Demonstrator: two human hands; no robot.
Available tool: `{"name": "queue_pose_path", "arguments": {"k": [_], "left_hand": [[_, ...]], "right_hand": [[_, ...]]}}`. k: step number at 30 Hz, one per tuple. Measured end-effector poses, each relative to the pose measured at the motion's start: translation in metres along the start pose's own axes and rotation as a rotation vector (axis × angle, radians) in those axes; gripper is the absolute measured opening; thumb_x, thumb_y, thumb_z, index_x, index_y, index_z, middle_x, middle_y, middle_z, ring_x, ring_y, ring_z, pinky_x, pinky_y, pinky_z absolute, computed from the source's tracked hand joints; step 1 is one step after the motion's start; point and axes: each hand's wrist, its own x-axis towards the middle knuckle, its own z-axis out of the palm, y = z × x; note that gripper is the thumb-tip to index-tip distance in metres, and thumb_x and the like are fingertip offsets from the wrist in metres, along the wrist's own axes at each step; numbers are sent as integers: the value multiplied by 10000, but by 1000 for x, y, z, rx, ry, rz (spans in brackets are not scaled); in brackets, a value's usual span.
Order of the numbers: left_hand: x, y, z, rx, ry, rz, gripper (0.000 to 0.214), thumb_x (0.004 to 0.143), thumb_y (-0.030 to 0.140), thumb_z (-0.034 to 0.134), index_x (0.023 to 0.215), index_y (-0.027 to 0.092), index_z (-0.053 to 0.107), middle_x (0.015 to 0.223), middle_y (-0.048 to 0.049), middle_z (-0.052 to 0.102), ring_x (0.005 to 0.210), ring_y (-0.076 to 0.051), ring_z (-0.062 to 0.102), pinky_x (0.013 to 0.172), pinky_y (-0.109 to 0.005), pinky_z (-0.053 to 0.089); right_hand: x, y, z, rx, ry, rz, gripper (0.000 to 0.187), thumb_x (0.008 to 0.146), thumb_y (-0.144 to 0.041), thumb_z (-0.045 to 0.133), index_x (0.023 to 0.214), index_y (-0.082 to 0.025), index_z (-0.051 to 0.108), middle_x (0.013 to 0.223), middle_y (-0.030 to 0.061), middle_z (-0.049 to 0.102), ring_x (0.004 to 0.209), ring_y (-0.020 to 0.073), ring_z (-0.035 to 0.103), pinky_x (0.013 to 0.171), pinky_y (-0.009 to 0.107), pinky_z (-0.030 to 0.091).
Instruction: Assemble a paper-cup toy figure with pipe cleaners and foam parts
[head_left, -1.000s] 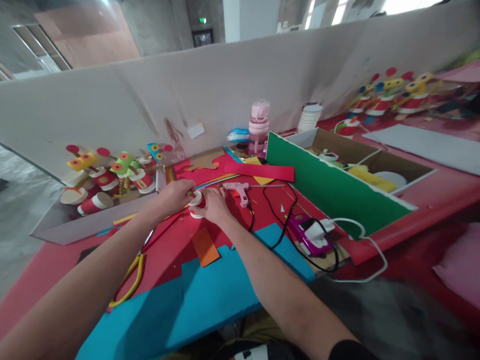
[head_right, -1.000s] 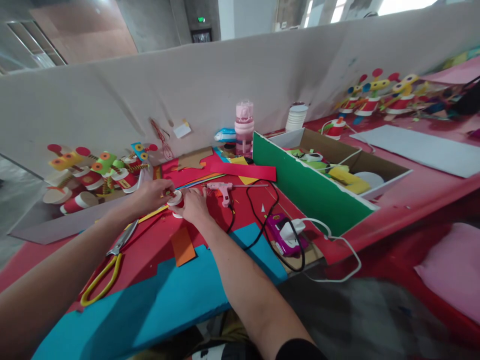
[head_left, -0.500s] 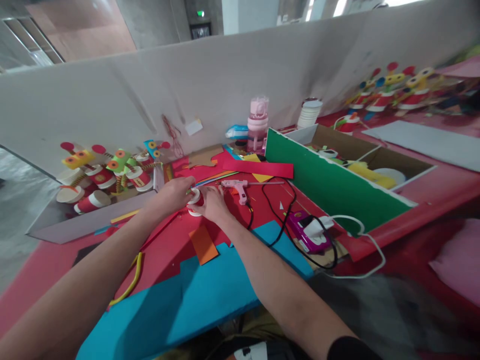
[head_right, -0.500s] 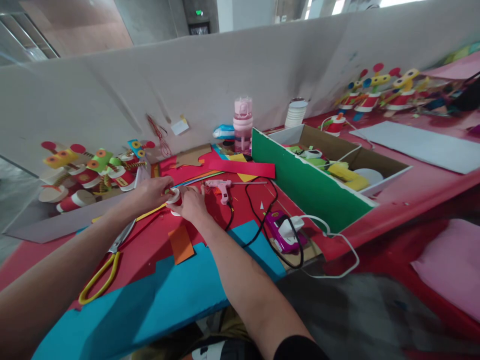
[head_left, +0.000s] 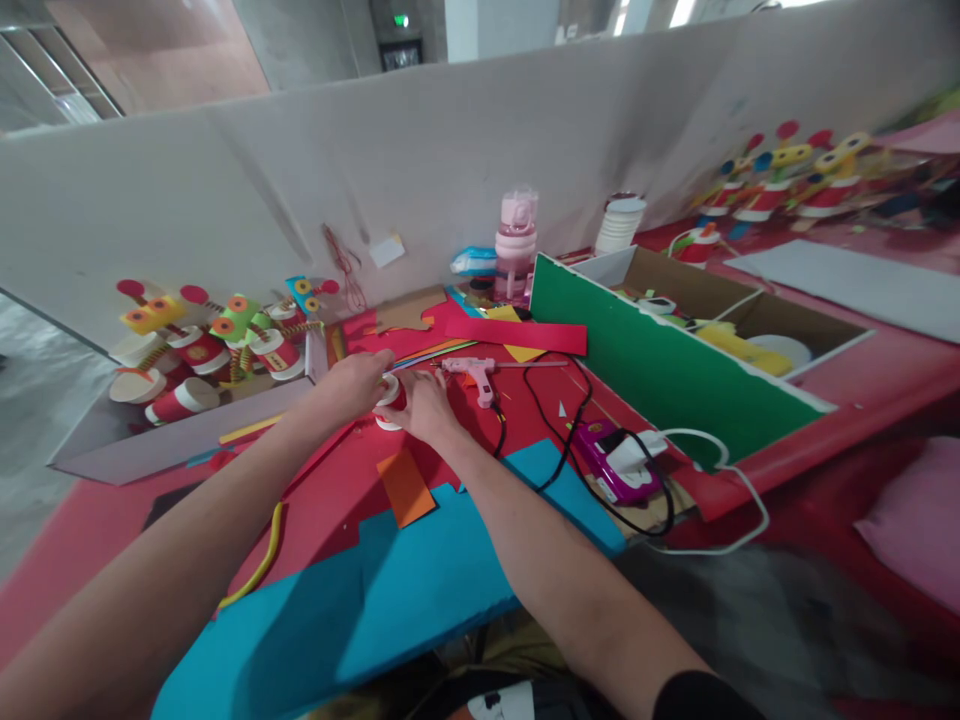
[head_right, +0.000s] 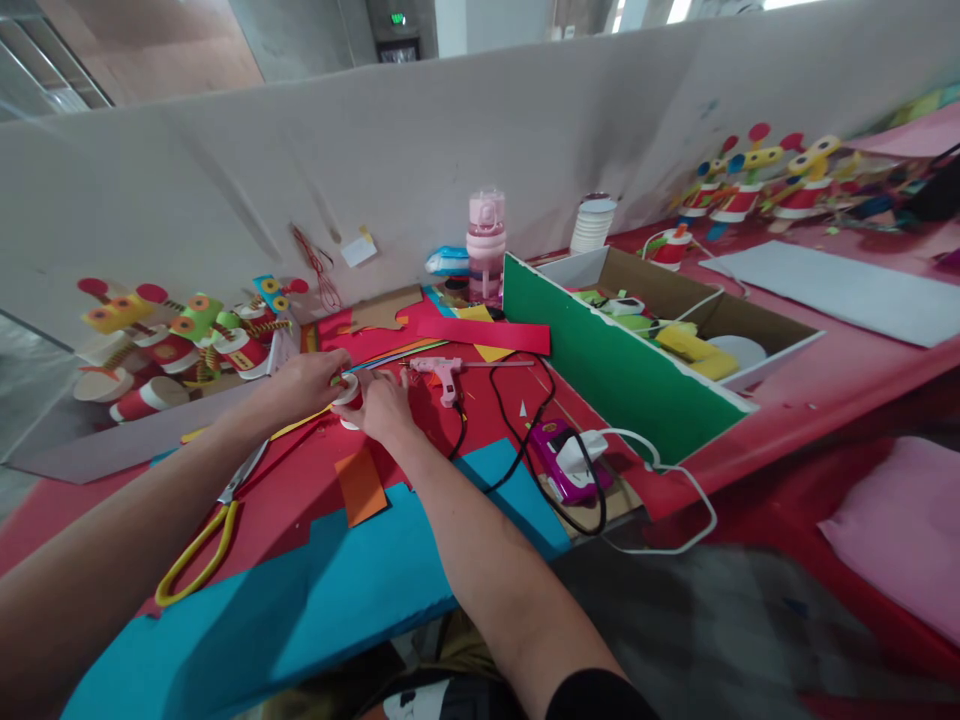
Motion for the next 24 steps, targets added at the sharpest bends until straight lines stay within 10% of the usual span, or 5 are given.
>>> {"name": "queue_pose_path", "arguments": {"k": [14, 24], "left_hand": [[2, 0, -7, 11, -68, 14, 230, 789, 177, 512, 1012, 168, 567, 846, -90, 675, 829, -246, 641, 708, -323, 443], [-52, -18, -24, -198, 439, 38, 305, 880, 184, 416, 1062, 147, 658, 1002, -99, 659, 967, -218, 586, 879, -347, 460]], "right_hand": [[0, 2, 3, -25, -4, -9, 458, 803, -487, 655, 1132, -179, 571, 1119, 116, 672, 1121, 283, 564, 1074, 508, 236], [0, 1, 5, 8, -3, -3, 485, 772, -518, 674, 1126, -198, 583, 1085, 101, 681, 1107, 283, 569, 1055, 494, 266]]}}
